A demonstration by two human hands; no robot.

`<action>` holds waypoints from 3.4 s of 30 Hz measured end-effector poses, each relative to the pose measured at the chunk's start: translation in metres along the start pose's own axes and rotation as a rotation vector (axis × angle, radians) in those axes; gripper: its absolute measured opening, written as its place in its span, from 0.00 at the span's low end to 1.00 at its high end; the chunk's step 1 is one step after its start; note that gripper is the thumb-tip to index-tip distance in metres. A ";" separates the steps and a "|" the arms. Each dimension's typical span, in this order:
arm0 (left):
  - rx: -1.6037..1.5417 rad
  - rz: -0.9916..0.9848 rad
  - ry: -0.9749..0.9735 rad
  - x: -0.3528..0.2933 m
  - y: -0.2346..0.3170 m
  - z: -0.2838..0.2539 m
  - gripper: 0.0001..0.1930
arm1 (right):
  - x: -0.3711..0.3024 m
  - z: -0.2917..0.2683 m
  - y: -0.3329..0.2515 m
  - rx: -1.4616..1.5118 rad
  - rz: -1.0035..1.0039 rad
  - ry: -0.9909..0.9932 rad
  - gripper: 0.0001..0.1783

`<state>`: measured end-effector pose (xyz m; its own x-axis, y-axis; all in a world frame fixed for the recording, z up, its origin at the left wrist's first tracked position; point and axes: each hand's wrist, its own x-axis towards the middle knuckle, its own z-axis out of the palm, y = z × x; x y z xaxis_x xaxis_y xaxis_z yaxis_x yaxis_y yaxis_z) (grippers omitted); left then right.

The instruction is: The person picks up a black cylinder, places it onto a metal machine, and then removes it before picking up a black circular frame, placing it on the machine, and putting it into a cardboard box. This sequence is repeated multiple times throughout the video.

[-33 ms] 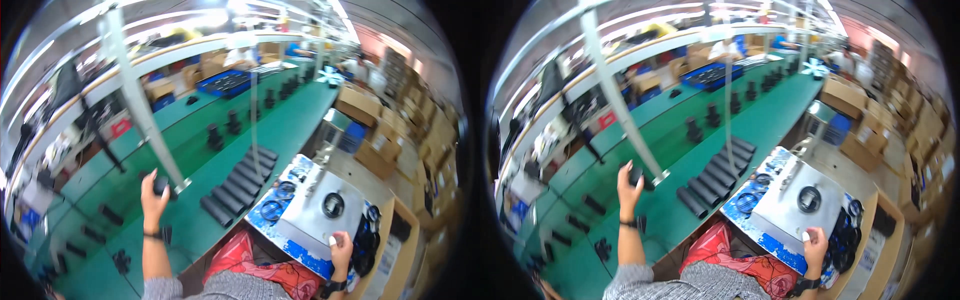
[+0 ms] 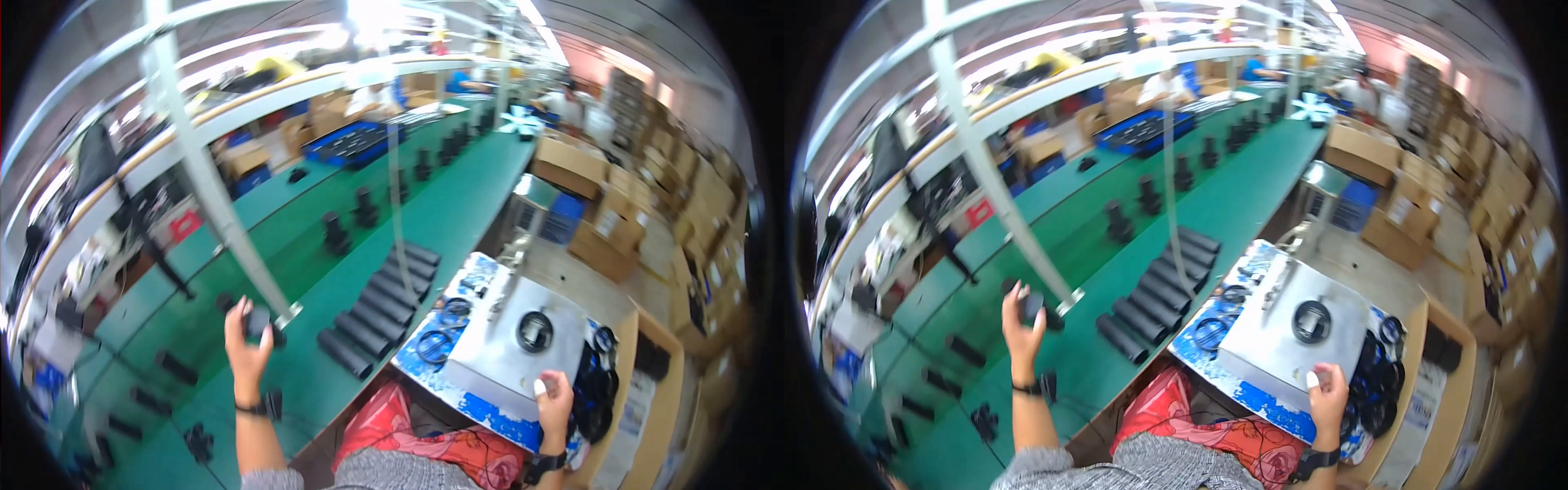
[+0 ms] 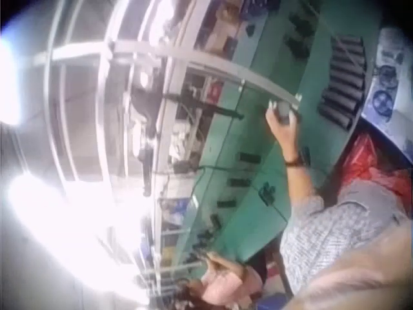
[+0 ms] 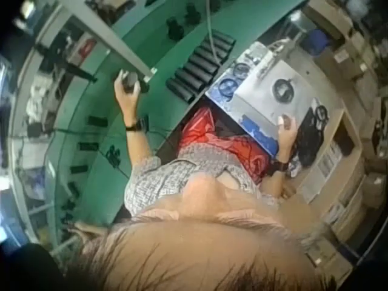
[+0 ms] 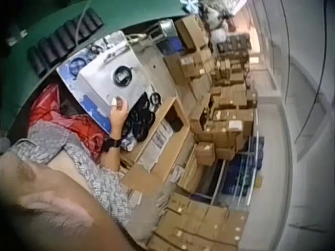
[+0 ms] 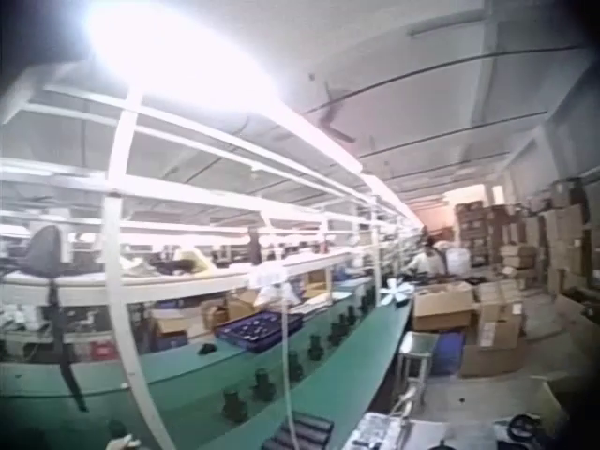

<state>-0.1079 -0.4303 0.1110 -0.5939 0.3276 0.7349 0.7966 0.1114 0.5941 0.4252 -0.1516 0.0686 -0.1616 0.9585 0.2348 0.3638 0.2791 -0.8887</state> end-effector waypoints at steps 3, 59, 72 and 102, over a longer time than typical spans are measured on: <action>-0.388 0.040 -0.109 -0.055 0.071 0.022 0.42 | -0.008 0.025 -0.037 0.065 -0.059 -0.103 0.15; -0.453 0.184 -0.659 -0.017 0.151 0.359 0.09 | 0.120 0.032 -0.017 -0.369 -0.194 0.055 0.36; 0.099 0.166 -1.264 0.002 0.095 0.444 0.15 | 0.115 0.046 -0.018 -0.375 -0.200 0.116 0.38; 0.604 0.250 -0.331 0.158 -0.151 0.226 0.31 | -0.090 -0.063 -0.048 -0.165 -0.056 0.039 0.14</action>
<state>-0.2963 -0.1835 0.0639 -0.3972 0.6664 0.6310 0.8839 0.4627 0.0678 0.4803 -0.2475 0.1155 -0.1515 0.9420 0.2995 0.5012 0.3344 -0.7981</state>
